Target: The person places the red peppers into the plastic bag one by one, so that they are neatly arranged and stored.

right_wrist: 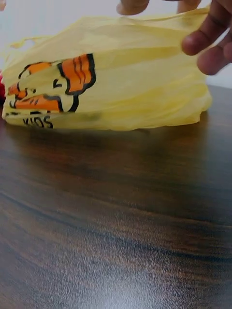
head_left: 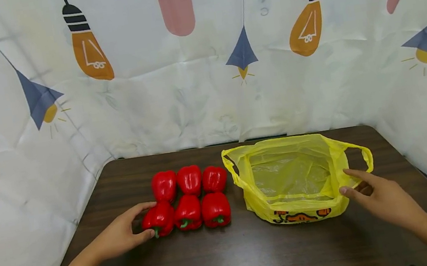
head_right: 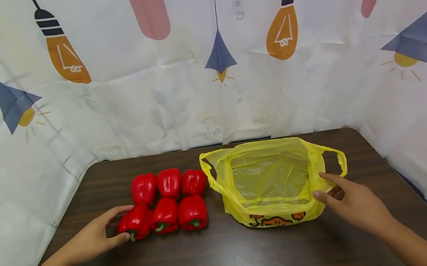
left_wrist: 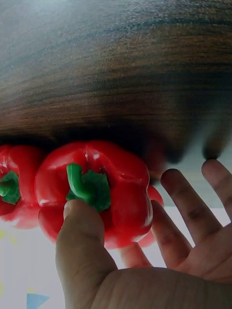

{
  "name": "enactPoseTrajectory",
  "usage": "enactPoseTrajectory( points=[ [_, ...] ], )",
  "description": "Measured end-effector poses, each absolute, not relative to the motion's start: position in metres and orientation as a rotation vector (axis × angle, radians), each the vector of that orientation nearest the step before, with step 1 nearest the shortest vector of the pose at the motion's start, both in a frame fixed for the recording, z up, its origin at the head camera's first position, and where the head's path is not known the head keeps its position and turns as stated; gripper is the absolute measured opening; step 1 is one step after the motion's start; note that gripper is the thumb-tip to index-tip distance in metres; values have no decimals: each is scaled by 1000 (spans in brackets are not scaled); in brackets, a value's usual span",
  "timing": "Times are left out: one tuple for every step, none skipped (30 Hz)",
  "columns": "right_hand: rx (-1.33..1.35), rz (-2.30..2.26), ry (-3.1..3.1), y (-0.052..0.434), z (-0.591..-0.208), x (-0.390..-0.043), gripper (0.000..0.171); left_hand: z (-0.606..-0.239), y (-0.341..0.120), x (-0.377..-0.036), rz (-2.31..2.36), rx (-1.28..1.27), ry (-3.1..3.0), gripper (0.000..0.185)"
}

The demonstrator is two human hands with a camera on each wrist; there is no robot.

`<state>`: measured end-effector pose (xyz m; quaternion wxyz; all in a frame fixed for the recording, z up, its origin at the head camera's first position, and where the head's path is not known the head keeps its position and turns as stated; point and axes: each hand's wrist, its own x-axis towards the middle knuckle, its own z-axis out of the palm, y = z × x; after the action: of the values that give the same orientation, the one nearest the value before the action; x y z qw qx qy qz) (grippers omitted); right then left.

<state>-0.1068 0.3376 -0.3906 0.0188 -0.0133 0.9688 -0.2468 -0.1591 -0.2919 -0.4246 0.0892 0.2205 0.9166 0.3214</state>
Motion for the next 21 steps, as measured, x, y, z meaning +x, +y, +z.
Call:
enactPoseTrajectory(
  points=[
    [-33,-742,3003,336,-390,-107,79,-425,-292,-159,958,645,2727,68],
    [-27,-715,2998,335,-390,-108,82,-426,-293,-159,956,643,2727,68],
    [-21,-685,2994,334,-390,-108,84,-426,-293,-159,954,639,2728,68],
    [-18,-655,2997,333,-390,-109,85,-426,-294,-159,948,639,2731,68],
    [-21,-633,2999,332,-390,-109,85,-426,-294,-159,947,632,2732,68],
    [-27,-619,3000,331,-389,-110,85,-426,-294,-159,947,635,2731,67],
    [-34,-606,3004,330,-389,-110,84,-425,-293,-158,949,629,2732,67],
    [-38,-599,3004,329,-389,-110,82,-425,-293,-158,948,624,2732,67],
    [-40,-598,3005,329,-388,-111,80,-425,-293,-158,949,629,2729,67],
    [-40,-604,3001,328,-388,-111,77,-425,-293,-158,951,625,2726,67],
    [-34,-619,2994,329,-388,-111,75,-425,-293,-158,958,621,2721,67],
    [-26,-635,2987,329,-388,-112,73,-425,-292,-158,962,620,2717,67],
    [-17,-654,2979,330,-387,-113,72,-425,-292,-157,963,612,2714,67],
    [-8,-675,2973,331,-387,-113,71,-425,-292,-157,967,614,2709,67],
    [-1,-695,2970,331,-387,-113,70,-426,-292,-157,970,617,2704,68],
    [5,-715,2970,332,-387,-113,70,-426,-292,-157,972,608,2705,67],
    [9,-732,2975,333,-387,-113,70,-426,-292,-158,973,624,2701,67],
    [7,-742,2983,333,-387,-112,70,-426,-292,-158,977,627,2700,67],
    [1,-748,2994,333,-387,-112,69,-425,-292,-159,977,633,2700,67],
    [-4,-754,3004,334,-387,-111,68,-425,-292,-159,979,638,2702,66],
    [-10,-756,3013,334,-387,-110,67,-425,-292,-160,975,654,2701,65]
  ],
)
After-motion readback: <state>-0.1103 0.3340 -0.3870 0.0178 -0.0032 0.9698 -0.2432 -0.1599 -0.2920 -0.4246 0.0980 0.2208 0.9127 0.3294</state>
